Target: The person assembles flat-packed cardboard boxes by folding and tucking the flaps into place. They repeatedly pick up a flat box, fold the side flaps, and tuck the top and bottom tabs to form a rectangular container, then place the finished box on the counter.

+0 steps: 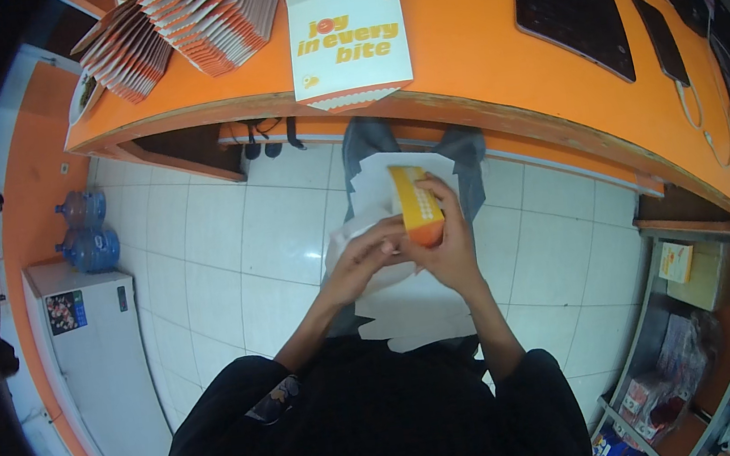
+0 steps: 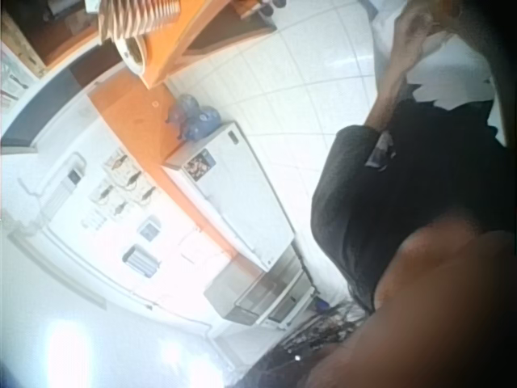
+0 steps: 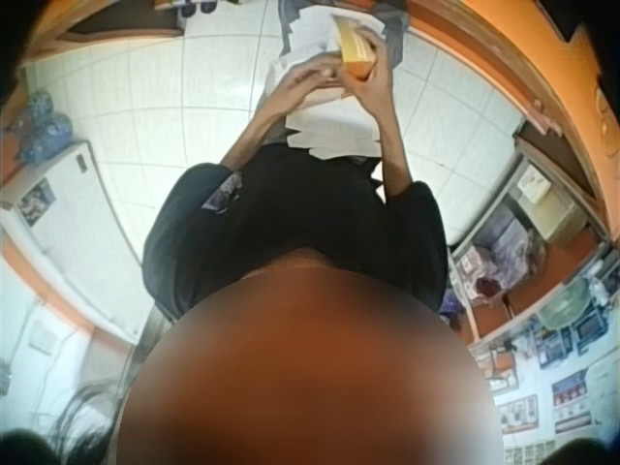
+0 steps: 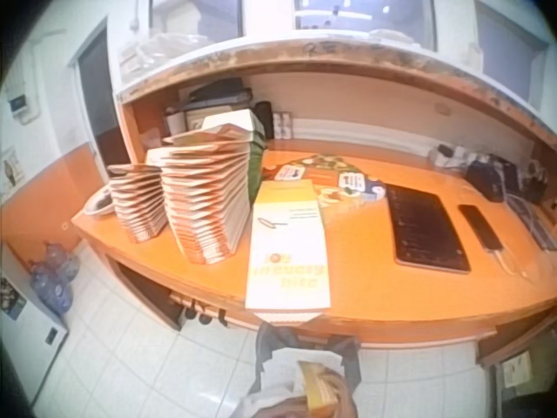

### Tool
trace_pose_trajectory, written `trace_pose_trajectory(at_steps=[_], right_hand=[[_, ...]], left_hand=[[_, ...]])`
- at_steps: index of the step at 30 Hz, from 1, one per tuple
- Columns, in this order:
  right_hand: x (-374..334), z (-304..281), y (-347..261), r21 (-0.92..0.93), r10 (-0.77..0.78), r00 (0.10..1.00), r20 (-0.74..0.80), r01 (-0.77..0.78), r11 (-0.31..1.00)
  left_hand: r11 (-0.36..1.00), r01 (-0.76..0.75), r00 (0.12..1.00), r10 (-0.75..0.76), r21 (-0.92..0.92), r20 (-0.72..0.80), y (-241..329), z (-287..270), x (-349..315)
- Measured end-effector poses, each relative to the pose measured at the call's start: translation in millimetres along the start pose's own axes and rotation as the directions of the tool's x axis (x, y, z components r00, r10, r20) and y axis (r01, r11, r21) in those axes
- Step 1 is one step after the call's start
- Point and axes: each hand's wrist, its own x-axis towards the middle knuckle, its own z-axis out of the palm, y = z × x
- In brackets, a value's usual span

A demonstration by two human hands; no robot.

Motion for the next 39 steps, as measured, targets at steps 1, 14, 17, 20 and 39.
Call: trace_pose_trajectory(at_steps=[1,14,17,20,39], right_hand=[[-2,2,0,0.027,0.009,1.0,0.024,-0.009,1.0],[12,-40,39,0.346,0.29,0.848,-0.444,-0.137,0.928],[15,-32,36,0.24,0.15,0.86,-0.488,-0.033,0.97],[13,-28,34,0.312,0.065,0.954,-0.294,0.031,0.95],[-72,-4,22,0.696,0.477,0.856,0.201,-0.467,0.545]], left_hand=[[0.994,-0.016,0.999,0.011,0.104,0.044,2,0,1],[0.807,0.105,0.987,-0.013,0.581,-0.16,54,-14,-14],[0.943,0.313,0.949,-0.314,0.117,-0.008,33,3,-20],[0.902,0.285,0.958,-0.271,0.324,-0.09,13,12,-20],[0.97,0.124,0.918,-0.032,0.209,-0.395,-19,3,-20]])
